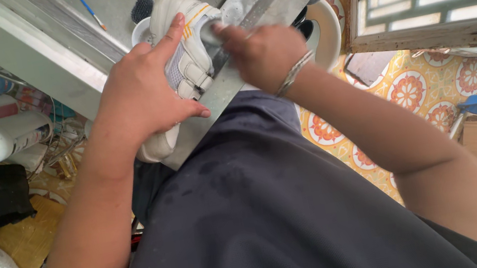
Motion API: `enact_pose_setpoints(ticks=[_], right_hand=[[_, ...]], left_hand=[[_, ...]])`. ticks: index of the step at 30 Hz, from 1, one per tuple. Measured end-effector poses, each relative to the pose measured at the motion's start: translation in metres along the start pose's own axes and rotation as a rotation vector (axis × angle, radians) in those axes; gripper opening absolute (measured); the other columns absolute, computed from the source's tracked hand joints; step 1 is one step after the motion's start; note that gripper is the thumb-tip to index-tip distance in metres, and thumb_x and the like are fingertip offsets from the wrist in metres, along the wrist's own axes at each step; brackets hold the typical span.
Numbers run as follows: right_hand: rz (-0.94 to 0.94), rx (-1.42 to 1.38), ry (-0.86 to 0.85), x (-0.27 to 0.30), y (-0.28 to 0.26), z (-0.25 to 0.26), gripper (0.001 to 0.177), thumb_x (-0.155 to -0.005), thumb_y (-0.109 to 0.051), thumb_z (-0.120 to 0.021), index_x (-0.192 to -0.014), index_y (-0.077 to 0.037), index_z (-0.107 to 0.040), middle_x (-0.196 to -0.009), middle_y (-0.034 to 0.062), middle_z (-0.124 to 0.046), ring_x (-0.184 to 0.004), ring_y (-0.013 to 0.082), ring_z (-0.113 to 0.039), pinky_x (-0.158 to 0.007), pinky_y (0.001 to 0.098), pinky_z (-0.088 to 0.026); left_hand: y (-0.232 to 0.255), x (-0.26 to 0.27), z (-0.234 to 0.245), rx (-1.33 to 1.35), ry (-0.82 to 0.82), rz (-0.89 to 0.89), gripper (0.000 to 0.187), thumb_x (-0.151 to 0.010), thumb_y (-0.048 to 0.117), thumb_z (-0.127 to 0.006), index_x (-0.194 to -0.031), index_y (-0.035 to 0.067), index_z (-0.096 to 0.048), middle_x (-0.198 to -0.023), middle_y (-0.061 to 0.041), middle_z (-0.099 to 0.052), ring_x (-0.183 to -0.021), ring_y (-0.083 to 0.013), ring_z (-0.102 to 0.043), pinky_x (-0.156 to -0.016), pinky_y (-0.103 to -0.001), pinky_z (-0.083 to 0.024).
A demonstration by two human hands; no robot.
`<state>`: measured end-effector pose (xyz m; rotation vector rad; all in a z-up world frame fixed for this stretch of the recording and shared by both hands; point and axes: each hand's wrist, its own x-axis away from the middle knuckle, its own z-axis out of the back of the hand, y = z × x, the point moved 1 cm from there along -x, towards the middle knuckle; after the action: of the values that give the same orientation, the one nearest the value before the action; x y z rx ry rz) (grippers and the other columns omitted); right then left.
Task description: The person cleans a white sneaker and its insoles at a sink. They scrub the shoe interior and exterior with a brush, rinse it under running water, and then remove and scrub the insoles separately before rinsing them as well.
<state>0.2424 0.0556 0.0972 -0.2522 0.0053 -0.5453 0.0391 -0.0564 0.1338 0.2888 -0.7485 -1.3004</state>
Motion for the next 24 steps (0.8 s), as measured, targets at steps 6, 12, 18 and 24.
enact_pose_setpoints(ticks=[6,12,18,24], right_hand=[[-0.037,-0.053,-0.016,0.004,0.006,0.005,0.03,-0.1,-0.026,-0.066,-0.13,-0.026,-0.067,-0.067,0.0105,-0.068,-0.058,0.0332,-0.067,-0.051,0.049,-0.05],[-0.005,0.002,-0.029,0.012,-0.015,-0.002,0.043,-0.09,-0.024,-0.067,-0.133,-0.021,-0.065,-0.068,0.0104,-0.069,-0.059,0.0349,-0.068,-0.049,0.0495,-0.051],[-0.055,0.086,-0.071,-0.001,-0.008,0.003,0.04,-0.095,-0.022,-0.065,-0.135,-0.021,-0.066,-0.068,0.0111,-0.069,-0.058,0.0343,-0.068,-0.049,0.05,-0.051],[-0.035,-0.064,-0.018,0.006,0.011,0.014,0.029,-0.101,-0.026,-0.066,-0.13,-0.027,-0.067,-0.072,0.0107,-0.071,-0.062,0.0323,-0.069,-0.054,0.048,-0.052]], left_hand=[[0.004,-0.001,0.001,-0.019,-0.053,0.061,0.136,-0.045,0.051,-0.1,-0.159,0.031,-0.029,-0.112,-0.024,-0.062,-0.106,-0.0442,-0.063,-0.093,-0.048,-0.051],[-0.001,-0.001,0.005,0.034,0.001,0.015,0.133,-0.048,0.049,-0.1,-0.159,0.029,-0.031,-0.111,-0.024,-0.063,-0.107,-0.0442,-0.063,-0.092,-0.048,-0.051],[0.005,0.002,0.001,0.006,-0.002,0.03,0.134,-0.048,0.048,-0.1,-0.16,0.029,-0.03,-0.114,-0.025,-0.061,-0.104,-0.0459,-0.063,-0.091,-0.048,-0.052],[0.005,0.0,0.0,-0.02,-0.033,0.049,0.134,-0.048,0.05,-0.101,-0.159,0.03,-0.029,-0.112,-0.024,-0.061,-0.102,-0.0458,-0.063,-0.09,-0.048,-0.051]])
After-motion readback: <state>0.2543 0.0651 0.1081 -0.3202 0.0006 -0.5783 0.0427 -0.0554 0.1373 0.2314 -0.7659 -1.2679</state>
